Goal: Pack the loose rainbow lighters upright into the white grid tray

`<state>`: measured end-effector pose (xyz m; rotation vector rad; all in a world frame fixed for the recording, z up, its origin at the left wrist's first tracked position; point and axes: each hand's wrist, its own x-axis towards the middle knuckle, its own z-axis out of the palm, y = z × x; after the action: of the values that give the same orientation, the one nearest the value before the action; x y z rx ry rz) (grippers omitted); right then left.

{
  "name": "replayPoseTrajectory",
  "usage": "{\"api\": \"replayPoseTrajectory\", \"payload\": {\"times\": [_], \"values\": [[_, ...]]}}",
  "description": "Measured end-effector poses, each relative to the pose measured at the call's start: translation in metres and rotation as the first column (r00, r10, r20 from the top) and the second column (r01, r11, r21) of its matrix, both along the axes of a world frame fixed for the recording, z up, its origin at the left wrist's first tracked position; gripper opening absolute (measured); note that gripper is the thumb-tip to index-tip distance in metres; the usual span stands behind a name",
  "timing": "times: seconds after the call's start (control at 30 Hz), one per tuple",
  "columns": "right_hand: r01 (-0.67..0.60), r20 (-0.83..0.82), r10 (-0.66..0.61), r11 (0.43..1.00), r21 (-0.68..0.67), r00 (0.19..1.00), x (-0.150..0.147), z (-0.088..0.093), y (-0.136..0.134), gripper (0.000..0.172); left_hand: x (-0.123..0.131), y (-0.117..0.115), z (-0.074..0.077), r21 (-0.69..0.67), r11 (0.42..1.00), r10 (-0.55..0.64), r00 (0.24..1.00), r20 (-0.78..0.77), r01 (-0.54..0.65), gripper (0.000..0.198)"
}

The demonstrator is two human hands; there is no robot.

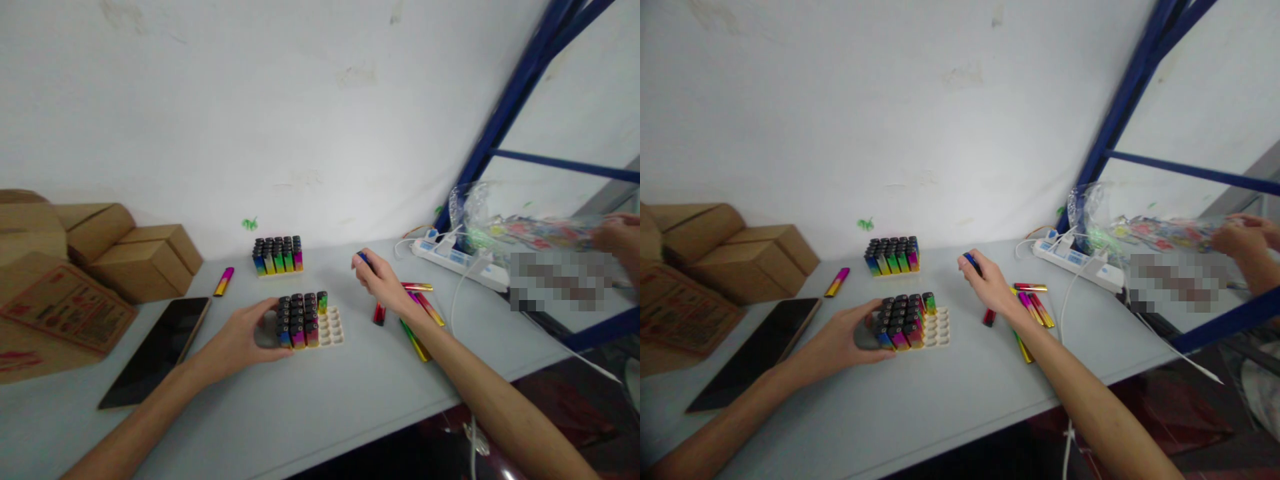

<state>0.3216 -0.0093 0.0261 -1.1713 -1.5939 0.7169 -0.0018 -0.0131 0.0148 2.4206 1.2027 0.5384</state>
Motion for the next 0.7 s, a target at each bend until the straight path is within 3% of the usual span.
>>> {"api": "replayPoseTrajectory", "payload": {"times": [0.1, 0.23, 0.5, 0.7], "values": [[0.138, 0.085, -0.143, 0.989, 0.06, 0.986, -0.003, 0.0026, -0.0018, 0.053, -0.0005, 0.0005, -0.001, 0.011, 1.0, 0.013, 1.0, -0.002, -0.013, 0.077], [0.202, 0.123, -0.212, 0.975, 0.09, 0.969, -0.0042, 0.0043, -0.0024, 0.058, 0.0003, 0.0013, -0.0019, 0.013, 1.0, 0.016, 1.0, -0.012, -0.016, 0.076], [0.253, 0.15, -0.266, 0.962, 0.102, 0.952, -0.0001, 0.0013, 0.0009, 0.044, -0.0009, 0.0024, -0.0047, 0.005, 1.0, 0.005, 1.0, -0.015, -0.005, 0.078], [0.205, 0.161, -0.216, 0.975, 0.086, 0.963, 0.0001, 0.0036, -0.0004, 0.049, 0.0016, -0.0012, 0.0028, -0.003, 1.0, 0.0, 1.0, 0.009, 0.0, 0.072]]}}
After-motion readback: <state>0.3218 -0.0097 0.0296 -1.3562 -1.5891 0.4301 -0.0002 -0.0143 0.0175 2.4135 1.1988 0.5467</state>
